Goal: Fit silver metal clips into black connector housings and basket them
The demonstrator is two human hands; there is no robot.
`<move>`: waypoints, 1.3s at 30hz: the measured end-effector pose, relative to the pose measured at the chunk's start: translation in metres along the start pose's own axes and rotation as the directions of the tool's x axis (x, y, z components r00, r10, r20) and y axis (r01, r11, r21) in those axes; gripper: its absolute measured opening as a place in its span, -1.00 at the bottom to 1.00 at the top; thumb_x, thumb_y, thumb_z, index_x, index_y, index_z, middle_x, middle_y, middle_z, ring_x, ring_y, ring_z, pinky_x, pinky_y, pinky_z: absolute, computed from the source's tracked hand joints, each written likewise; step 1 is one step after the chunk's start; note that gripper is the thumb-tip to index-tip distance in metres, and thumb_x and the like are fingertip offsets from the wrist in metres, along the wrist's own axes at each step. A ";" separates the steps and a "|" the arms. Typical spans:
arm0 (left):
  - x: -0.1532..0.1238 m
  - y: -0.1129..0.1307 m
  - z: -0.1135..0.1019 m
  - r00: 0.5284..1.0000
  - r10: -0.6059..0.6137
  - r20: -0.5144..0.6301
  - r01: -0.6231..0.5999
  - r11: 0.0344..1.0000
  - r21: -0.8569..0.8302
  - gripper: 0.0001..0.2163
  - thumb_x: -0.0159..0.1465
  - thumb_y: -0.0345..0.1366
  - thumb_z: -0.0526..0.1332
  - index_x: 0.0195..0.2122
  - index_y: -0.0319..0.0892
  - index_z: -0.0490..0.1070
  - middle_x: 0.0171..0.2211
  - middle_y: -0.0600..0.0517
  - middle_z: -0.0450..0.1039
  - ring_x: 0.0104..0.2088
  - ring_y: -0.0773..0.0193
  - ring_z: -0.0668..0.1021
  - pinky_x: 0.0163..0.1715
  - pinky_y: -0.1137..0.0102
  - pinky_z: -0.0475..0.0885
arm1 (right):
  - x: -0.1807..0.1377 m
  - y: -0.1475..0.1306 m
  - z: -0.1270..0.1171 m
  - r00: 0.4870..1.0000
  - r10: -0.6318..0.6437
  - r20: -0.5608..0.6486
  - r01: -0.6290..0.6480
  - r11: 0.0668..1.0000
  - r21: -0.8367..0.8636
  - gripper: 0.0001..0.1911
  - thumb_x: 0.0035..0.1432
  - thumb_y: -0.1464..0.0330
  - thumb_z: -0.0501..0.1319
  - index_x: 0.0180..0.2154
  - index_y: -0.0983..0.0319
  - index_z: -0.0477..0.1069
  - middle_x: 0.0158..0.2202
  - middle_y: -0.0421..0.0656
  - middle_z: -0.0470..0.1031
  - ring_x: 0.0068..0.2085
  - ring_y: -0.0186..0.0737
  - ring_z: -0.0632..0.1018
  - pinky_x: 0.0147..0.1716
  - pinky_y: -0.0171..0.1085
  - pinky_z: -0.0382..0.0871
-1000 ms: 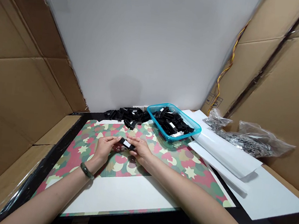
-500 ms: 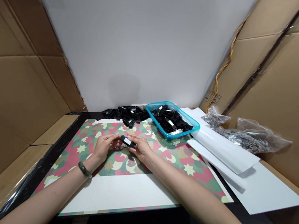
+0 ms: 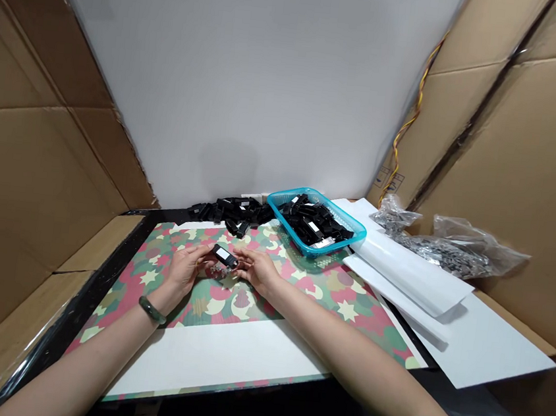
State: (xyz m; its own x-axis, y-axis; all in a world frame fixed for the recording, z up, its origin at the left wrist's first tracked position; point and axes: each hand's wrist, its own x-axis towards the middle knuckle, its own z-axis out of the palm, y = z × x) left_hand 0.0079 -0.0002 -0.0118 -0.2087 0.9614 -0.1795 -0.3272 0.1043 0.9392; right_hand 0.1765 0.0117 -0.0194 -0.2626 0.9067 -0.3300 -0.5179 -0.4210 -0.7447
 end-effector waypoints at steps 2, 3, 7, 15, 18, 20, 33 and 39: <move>0.000 0.000 0.000 1.000 0.020 0.006 -0.020 1.000 0.018 -0.70 -0.19 -0.22 0.50 -0.49 -0.30 0.56 -0.53 -0.03 0.54 -0.54 0.33 0.54 -0.53 0.47 0.42 | 0.001 0.002 -0.001 0.999 0.010 0.033 -0.009 1.000 -0.020 -0.82 0.20 0.50 0.16 -0.39 0.36 0.52 -0.46 -0.09 0.51 -0.44 -0.28 0.53 -0.49 -0.33 0.48; -0.001 0.000 0.000 0.999 0.032 0.012 -0.032 0.999 0.025 -0.70 -0.19 -0.20 0.50 -0.49 -0.30 0.56 -0.54 -0.02 0.54 -0.54 0.33 0.54 -0.53 0.48 0.42 | 0.001 0.003 -0.002 0.999 0.013 0.052 -0.012 1.000 -0.029 -0.82 0.21 0.50 0.15 -0.38 0.36 0.51 -0.47 -0.09 0.50 -0.45 -0.28 0.52 -0.49 -0.33 0.49; -0.002 0.000 0.000 0.998 0.060 0.034 -0.061 0.997 0.053 -0.66 -0.20 -0.14 0.50 -0.49 -0.29 0.56 -0.56 -0.01 0.52 -0.54 0.30 0.53 -0.54 0.45 0.42 | 0.006 0.006 -0.007 0.990 0.045 0.131 -0.038 0.998 -0.055 -0.83 0.26 0.45 0.16 -0.37 0.35 0.46 -0.51 -0.12 0.48 -0.49 -0.27 0.53 -0.48 -0.29 0.54; 0.001 -0.001 -0.001 0.995 0.091 0.048 -0.093 0.995 0.041 -0.66 -0.20 -0.13 0.51 -0.51 -0.27 0.55 -0.57 0.01 0.50 -0.55 0.30 0.51 -0.57 0.45 0.41 | 0.005 0.008 -0.009 0.941 0.169 0.294 -0.149 0.985 -0.088 -0.70 0.34 0.30 0.08 -0.22 0.42 0.45 -0.37 0.04 0.57 -0.49 -0.22 0.57 -0.45 -0.22 0.55; 0.002 -0.003 -0.002 0.992 0.110 0.057 -0.111 0.994 0.025 -0.66 -0.19 -0.13 0.51 -0.49 -0.27 0.55 -0.56 0.00 0.50 -0.54 0.29 0.53 -0.57 0.45 0.42 | 0.005 0.009 -0.009 0.932 0.186 0.312 -0.170 0.982 -0.078 -0.75 0.27 0.31 0.17 -0.25 0.42 0.47 -0.35 0.01 0.57 -0.49 -0.28 0.54 -0.42 -0.27 0.54; 0.003 -0.004 -0.002 0.992 0.114 0.063 -0.115 0.993 0.021 -0.66 -0.17 -0.12 0.51 -0.49 -0.27 0.55 -0.55 0.00 0.51 -0.53 0.29 0.53 -0.56 0.46 0.43 | 0.005 0.009 -0.010 0.933 0.175 0.315 -0.160 0.984 -0.072 -0.77 0.21 0.33 0.23 -0.27 0.42 0.48 -0.36 0.00 0.56 -0.49 -0.30 0.52 -0.42 -0.28 0.52; 0.000 -0.004 -0.005 0.976 0.168 0.136 -0.193 0.962 0.194 -0.58 -0.05 -0.04 0.46 -0.22 -0.21 0.64 -0.15 -0.16 0.64 -0.12 0.03 0.63 -0.26 0.35 0.56 | 0.009 0.019 -0.009 0.938 -0.261 0.228 0.326 0.888 -0.323 -0.52 -0.24 0.34 0.48 -0.18 0.26 0.52 -0.43 -0.22 0.53 -0.57 -0.37 0.44 -0.53 -0.33 0.36; -0.006 -0.008 -0.006 0.917 0.344 0.201 -0.398 0.814 0.424 -0.54 0.04 0.04 0.37 -0.12 -0.13 0.62 -0.07 -0.10 0.61 -0.05 -0.05 0.61 -0.17 0.25 0.59 | -0.004 0.009 -0.006 0.775 -0.553 0.306 0.611 0.532 -0.586 -0.73 -0.02 0.42 0.33 -0.19 0.18 0.57 -0.24 -0.14 0.58 -0.24 -0.14 0.56 -0.23 -0.20 0.42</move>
State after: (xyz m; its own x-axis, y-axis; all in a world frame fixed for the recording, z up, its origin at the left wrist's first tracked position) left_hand 0.0065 -0.0087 -0.0200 -0.1189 0.9689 0.2171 0.2073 -0.1896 0.9597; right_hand 0.1777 0.0049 -0.0281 -0.1668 0.9279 0.3334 0.0409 0.3443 -0.9380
